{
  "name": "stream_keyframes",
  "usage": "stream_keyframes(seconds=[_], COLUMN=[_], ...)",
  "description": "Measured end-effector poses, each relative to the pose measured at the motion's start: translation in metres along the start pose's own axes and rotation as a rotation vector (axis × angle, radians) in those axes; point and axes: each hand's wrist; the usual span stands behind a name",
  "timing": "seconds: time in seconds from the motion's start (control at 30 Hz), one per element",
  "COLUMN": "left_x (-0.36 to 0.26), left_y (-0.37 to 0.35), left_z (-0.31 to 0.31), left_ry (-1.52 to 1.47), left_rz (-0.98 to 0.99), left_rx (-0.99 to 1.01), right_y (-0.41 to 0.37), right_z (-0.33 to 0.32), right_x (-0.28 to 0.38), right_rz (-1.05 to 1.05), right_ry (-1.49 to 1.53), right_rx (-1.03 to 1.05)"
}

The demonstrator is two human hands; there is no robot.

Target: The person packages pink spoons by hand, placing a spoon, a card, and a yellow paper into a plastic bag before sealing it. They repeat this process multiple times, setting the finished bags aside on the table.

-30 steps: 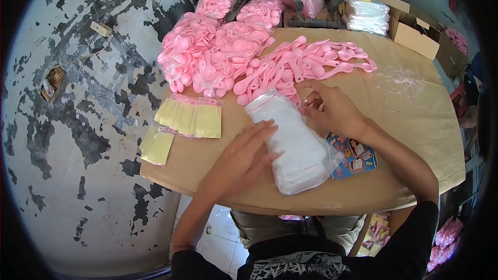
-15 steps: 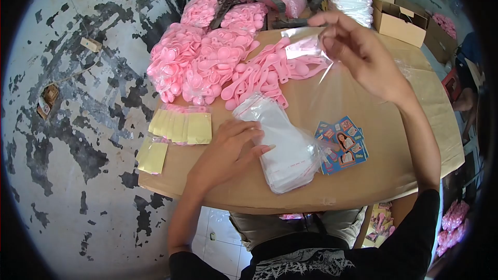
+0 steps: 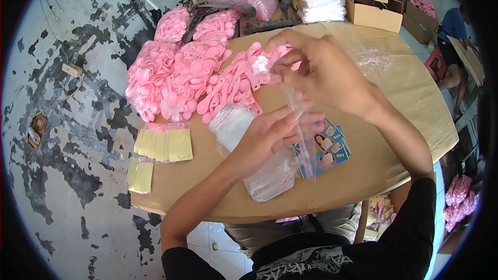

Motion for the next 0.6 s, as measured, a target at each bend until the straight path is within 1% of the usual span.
stream_keyframes(seconds=[0.03, 0.07, 0.13, 0.17, 0.23, 0.27, 0.33, 0.37, 0.47, 0.5, 0.6], left_x=[-0.002, -0.002, 0.003, 0.007, 0.014, 0.014, 0.007, 0.002, -0.006, -0.005, -0.006], left_y=[0.000, -0.003, -0.009, -0.009, -0.006, -0.006, -0.010, -0.009, -0.015, -0.019, -0.015], left_z=[-0.003, -0.007, -0.015, -0.015, -0.015, -0.016, -0.012, -0.009, -0.026, -0.037, -0.039], left_ry=[0.027, -0.129, -0.445, -0.393, -0.289, -0.166, 0.078, -0.048, -0.115, -0.219, -0.111], left_rz=[-0.046, -0.018, 0.028, 0.035, 0.050, -0.010, -0.138, -0.043, 0.055, 0.092, 0.196], left_rx=[-0.001, 0.050, 0.151, 0.106, 0.022, -0.039, -0.169, -0.184, -0.341, -0.340, -0.523], right_y=[-0.001, -0.002, -0.004, -0.007, -0.009, -0.009, -0.009, -0.008, -0.005, -0.007, -0.020], right_z=[0.002, 0.004, 0.007, 0.009, 0.013, 0.013, 0.012, 0.011, -0.017, -0.026, -0.026], right_x=[-0.008, -0.014, -0.022, -0.024, -0.017, -0.014, -0.018, -0.020, -0.018, -0.024, -0.051], right_rz=[-0.057, -0.112, -0.082, -0.063, -0.005, 0.024, 0.055, 0.070, 0.161, 0.286, 0.357], right_ry=[-0.052, -0.105, -0.176, -0.208, -0.311, -0.365, -0.319, -0.294, -0.305, -0.323, -0.012], right_rx=[-0.018, -0.038, -0.020, -0.006, 0.091, 0.145, 0.091, 0.062, 0.313, 0.577, 1.078])
Point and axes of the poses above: each hand's wrist, its own y-axis towards the middle knuckle, its own z-axis out of the palm, x = y × z, and after that the axes turned 4 degrees about -z, right-handed
